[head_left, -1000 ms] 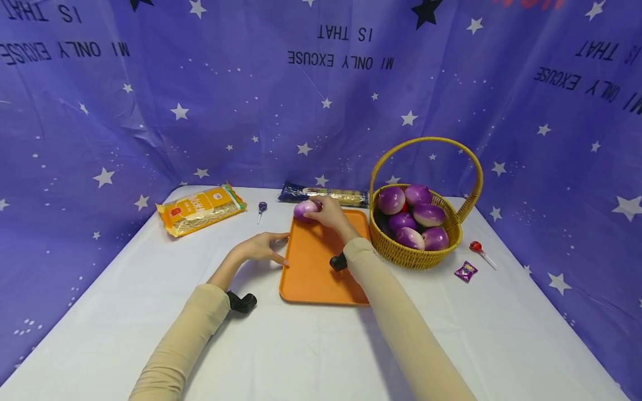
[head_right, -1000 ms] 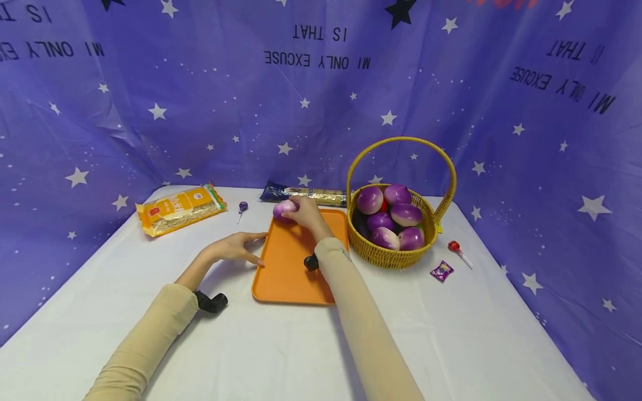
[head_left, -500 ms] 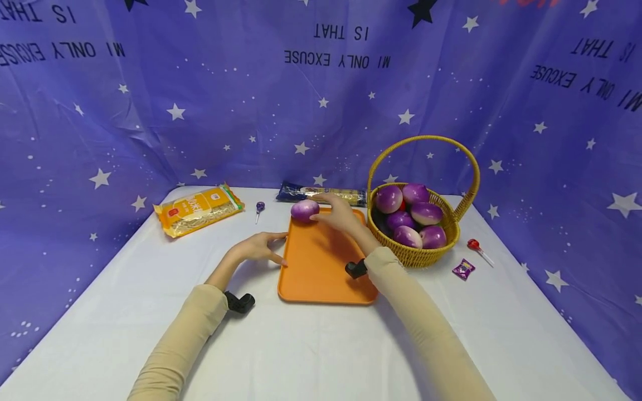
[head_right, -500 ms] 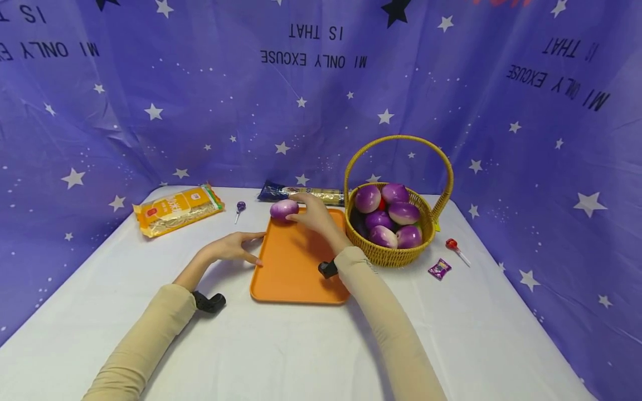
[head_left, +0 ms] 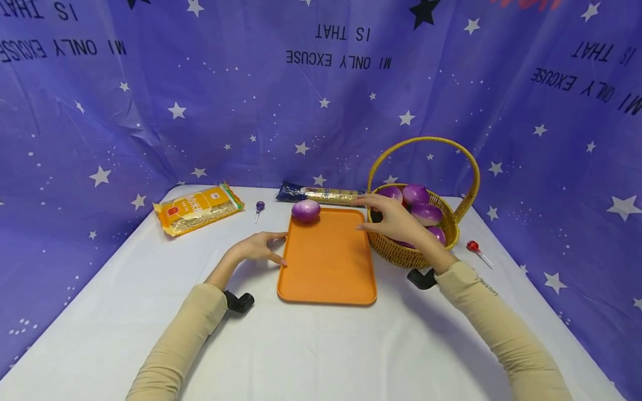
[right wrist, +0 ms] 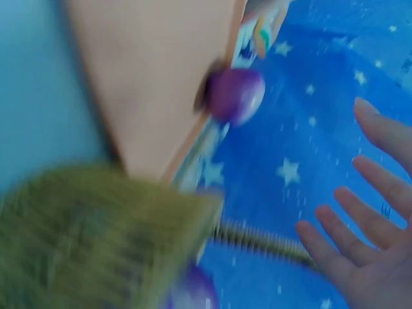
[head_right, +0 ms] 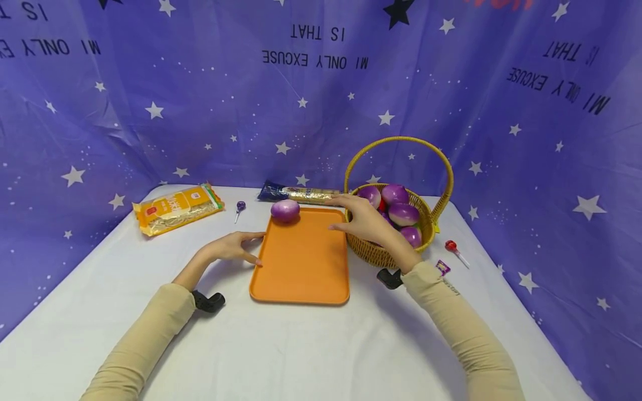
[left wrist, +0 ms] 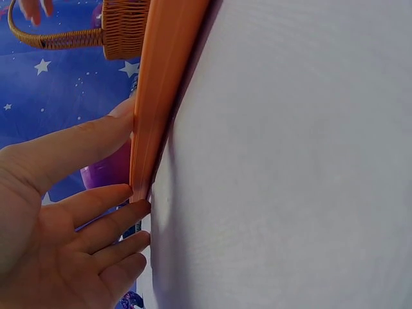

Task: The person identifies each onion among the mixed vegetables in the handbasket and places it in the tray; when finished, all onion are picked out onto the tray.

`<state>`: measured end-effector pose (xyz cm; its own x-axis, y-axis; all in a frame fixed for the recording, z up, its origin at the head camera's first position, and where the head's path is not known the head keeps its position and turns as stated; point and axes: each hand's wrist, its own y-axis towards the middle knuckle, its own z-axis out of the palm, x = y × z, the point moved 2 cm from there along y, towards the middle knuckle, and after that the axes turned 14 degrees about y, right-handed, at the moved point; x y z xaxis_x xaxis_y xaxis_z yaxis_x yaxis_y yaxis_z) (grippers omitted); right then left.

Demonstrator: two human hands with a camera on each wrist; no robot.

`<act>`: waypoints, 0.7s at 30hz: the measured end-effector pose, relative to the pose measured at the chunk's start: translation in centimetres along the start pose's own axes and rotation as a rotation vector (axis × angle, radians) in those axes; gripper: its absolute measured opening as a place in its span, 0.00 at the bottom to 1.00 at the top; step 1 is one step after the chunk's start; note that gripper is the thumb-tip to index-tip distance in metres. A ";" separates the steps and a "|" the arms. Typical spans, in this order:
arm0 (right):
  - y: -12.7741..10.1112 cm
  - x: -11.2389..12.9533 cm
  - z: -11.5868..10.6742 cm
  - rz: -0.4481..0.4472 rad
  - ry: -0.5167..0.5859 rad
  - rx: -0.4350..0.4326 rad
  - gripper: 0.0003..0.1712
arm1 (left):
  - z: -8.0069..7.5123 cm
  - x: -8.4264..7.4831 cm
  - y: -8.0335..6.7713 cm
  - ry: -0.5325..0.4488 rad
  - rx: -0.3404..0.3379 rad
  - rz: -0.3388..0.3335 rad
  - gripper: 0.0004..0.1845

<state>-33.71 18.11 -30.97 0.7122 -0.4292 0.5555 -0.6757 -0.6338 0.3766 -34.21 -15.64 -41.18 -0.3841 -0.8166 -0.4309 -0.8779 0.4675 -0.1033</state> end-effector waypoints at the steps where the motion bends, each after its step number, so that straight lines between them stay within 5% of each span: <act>1: -0.3 -0.1 -0.8 0.007 -0.010 0.009 0.32 | 0.0 0.0 0.0 0.002 0.000 0.000 0.48; 10: 0.0 -3.5 -5.6 0.119 -0.125 0.083 0.32 | 0.0 0.3 0.1 0.003 -0.009 0.019 0.48; 16: 1.9 -6.9 -6.5 0.166 -0.180 0.155 0.30 | 0.0 0.2 0.0 -0.002 -0.007 0.011 0.48; 21: 2.8 -8.2 -6.5 0.309 -0.200 0.201 0.31 | -0.1 0.0 -0.1 0.006 -0.007 0.007 0.48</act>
<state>-42.70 24.03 -29.65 0.5182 -0.7227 0.4573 -0.8267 -0.5602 0.0515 -34.18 -15.72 -41.14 -0.3916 -0.8156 -0.4259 -0.8772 0.4707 -0.0946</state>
